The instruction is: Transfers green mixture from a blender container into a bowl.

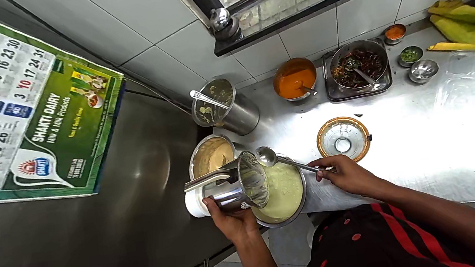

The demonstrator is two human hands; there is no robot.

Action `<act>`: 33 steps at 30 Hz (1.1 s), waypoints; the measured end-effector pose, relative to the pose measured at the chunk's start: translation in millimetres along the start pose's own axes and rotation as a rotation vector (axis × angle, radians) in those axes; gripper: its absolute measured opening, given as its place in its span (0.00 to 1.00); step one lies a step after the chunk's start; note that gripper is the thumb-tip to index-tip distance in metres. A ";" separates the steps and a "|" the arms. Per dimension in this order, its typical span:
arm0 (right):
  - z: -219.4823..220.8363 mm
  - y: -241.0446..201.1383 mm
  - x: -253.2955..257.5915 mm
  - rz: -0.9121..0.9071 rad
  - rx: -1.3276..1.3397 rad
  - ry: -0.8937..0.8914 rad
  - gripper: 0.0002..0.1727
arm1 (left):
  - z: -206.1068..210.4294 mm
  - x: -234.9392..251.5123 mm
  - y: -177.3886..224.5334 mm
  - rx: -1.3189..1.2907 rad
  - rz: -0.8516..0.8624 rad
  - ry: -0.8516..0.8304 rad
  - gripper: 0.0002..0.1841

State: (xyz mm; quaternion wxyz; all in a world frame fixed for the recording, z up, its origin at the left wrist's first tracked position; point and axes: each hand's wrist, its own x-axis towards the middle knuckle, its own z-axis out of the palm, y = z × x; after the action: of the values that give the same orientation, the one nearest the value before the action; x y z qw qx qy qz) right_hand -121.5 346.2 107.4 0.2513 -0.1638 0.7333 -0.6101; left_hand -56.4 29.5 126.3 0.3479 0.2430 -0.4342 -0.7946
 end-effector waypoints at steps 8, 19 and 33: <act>-3.0 0.7 -1.3 -0.004 -0.157 0.003 0.16 | -0.5 -3.7 -0.1 0.022 -0.012 -0.002 0.22; -2.7 -23.8 -15.8 -0.037 -0.384 -0.089 0.19 | -5.6 -7.4 6.1 -0.016 0.075 -0.089 0.20; -5.7 -39.7 -32.1 -0.034 -0.401 -0.120 0.19 | -29.7 11.7 -10.5 -0.236 0.182 -0.355 0.18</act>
State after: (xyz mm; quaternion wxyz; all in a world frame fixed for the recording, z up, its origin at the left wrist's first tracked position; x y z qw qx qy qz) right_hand -101.0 360.4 152.3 0.2467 -0.2588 0.8208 -0.4454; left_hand -47.1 9.1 101.3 0.3622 0.0168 -0.4127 -0.8356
